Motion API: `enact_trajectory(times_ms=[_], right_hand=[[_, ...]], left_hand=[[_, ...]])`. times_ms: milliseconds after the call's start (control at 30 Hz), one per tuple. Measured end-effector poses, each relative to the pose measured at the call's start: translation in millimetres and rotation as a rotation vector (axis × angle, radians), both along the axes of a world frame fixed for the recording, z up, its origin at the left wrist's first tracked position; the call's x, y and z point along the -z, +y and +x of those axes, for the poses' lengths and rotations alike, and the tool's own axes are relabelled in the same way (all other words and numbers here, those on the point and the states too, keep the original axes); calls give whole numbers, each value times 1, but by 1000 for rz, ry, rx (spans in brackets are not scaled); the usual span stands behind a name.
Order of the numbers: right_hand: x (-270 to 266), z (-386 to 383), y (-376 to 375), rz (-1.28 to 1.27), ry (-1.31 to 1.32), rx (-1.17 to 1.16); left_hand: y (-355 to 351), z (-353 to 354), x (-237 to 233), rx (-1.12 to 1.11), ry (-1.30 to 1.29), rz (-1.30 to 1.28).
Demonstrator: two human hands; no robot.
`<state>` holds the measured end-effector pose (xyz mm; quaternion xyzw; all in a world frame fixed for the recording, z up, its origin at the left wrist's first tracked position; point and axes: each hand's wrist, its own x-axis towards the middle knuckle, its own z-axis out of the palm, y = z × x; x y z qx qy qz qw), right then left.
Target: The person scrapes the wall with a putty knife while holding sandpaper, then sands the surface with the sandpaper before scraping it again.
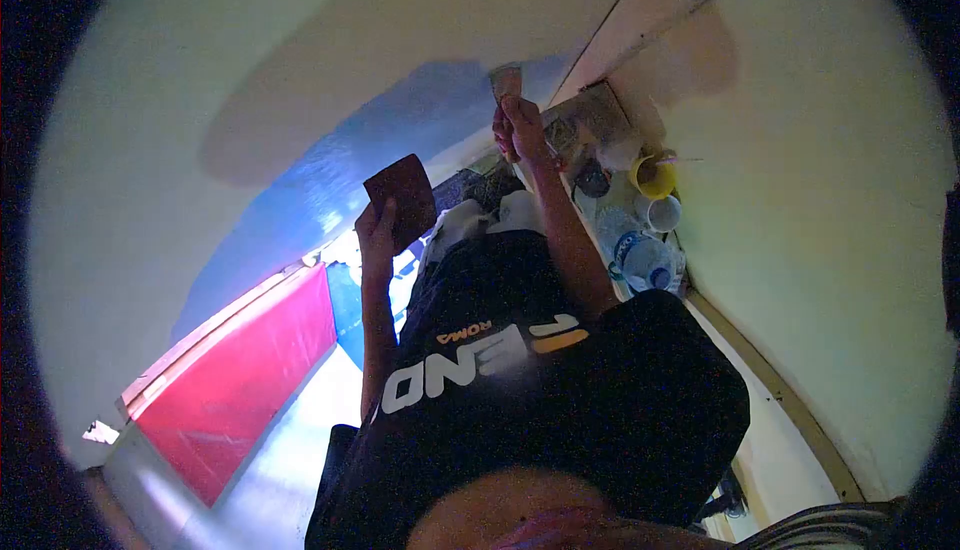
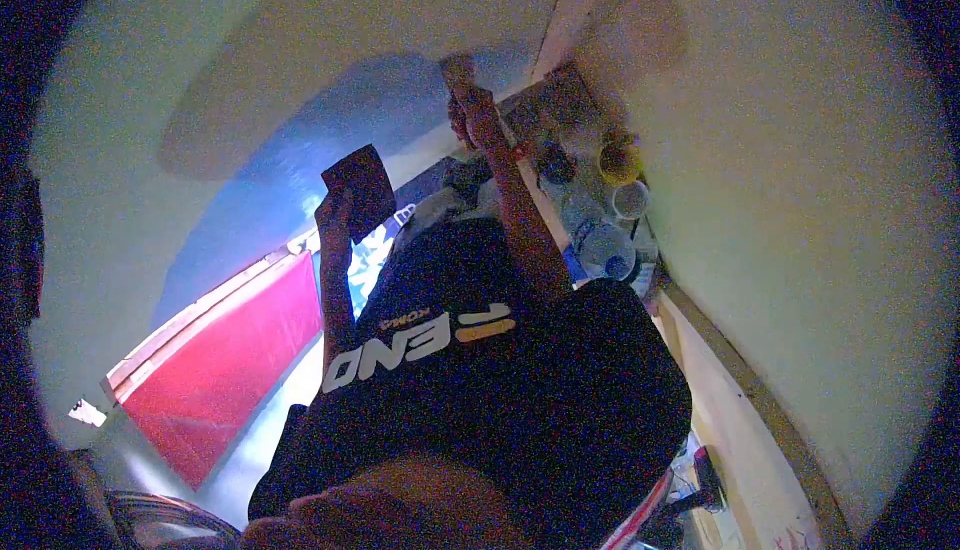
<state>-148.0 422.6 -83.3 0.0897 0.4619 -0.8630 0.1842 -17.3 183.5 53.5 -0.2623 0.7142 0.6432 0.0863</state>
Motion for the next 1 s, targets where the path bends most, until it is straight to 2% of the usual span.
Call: enact_trajectory(times_ms=[67, 233, 333, 433, 533, 600, 667, 867, 967, 1000], right_hand=[[-7, -7, 1, -11, 11, 0], [-32, 3, -3, 98, -110, 0], [-25, -6, -7, -49, 65, -30], [-14, -6, -4, 26, 96, -7], [-16, -4, -5, 19, 1, -29], [-26, -19, -10, 49, 61, -30], [-26, -1, -13, 61, 47, -38], [-31, -8, -12, 84, 51, -32], [-20, -2, -19, -5, -35, 30], [-27, -1, -14, -92, -71, -22]], left_hand=[[-6, 0, 15, 20, -3, -42], [2, -10, -9, 33, -15, 34], [7, -23, -20, -31, 12, 116], [0, -16, -10, -55, -51, 154], [0, -20, -6, -142, -74, 207], [-7, -22, -3, -107, -9, 217], [-12, -12, -5, -79, -32, 284], [-8, -15, -11, -133, -10, 211], [-16, -15, -9, -151, -67, 240], [-11, -17, -13, -157, -36, 299]])
